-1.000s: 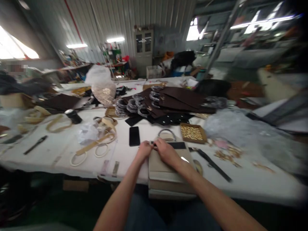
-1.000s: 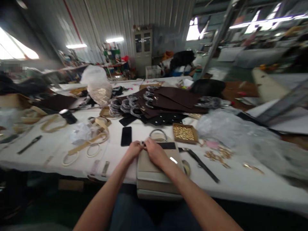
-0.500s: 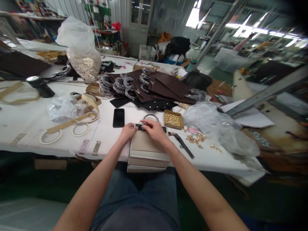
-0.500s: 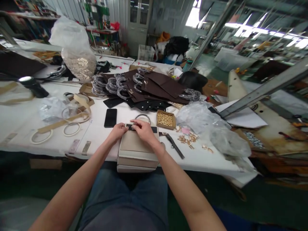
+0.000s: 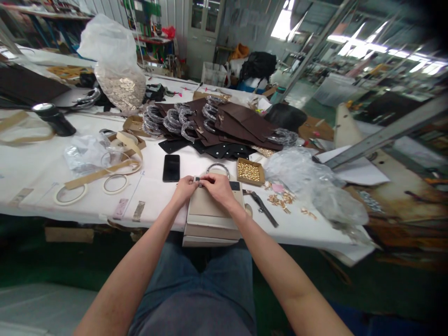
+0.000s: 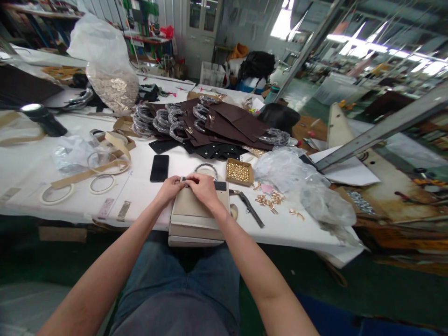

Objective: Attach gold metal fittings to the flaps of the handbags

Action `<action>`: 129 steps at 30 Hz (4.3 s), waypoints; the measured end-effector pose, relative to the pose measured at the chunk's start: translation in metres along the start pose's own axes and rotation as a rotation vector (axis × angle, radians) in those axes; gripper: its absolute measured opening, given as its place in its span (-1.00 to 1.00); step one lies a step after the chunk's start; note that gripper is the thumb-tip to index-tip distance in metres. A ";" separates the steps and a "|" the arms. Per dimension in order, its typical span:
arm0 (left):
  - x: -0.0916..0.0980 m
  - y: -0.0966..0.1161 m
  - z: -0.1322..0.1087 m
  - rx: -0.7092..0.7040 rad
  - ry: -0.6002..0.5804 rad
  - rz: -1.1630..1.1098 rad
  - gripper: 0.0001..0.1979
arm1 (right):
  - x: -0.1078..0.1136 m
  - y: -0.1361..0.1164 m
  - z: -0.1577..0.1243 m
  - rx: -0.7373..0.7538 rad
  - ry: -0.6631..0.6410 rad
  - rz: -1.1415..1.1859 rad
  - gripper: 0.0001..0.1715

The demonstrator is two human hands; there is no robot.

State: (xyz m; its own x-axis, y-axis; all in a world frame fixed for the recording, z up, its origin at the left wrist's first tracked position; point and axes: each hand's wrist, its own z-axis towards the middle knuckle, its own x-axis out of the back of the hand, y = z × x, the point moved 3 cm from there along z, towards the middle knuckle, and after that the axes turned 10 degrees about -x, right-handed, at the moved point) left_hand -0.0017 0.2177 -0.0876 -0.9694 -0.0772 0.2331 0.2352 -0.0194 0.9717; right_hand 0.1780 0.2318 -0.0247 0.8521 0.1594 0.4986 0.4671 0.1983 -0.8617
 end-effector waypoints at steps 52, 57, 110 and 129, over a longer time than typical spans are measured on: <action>0.002 -0.007 -0.002 0.089 -0.036 -0.288 -0.66 | -0.013 0.004 -0.021 0.142 0.046 -0.152 -0.77; 0.003 -0.004 -0.003 0.112 -0.034 -0.320 -0.66 | -0.014 -0.002 -0.028 0.268 0.078 -0.167 -0.89; 0.005 -0.003 0.000 0.183 -0.114 -0.425 -0.57 | -0.015 0.009 -0.023 0.274 0.074 -0.136 -0.80; 0.010 0.000 -0.008 0.025 0.036 -0.142 -0.60 | 0.058 -0.016 -0.057 0.139 0.302 -0.167 -0.76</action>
State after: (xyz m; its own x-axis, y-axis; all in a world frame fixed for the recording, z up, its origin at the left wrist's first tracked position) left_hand -0.0102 0.2088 -0.0853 -0.9895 -0.1114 0.0922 0.0936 -0.0075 0.9956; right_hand 0.2334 0.1830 0.0123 0.8078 -0.1744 0.5630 0.5867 0.3303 -0.7394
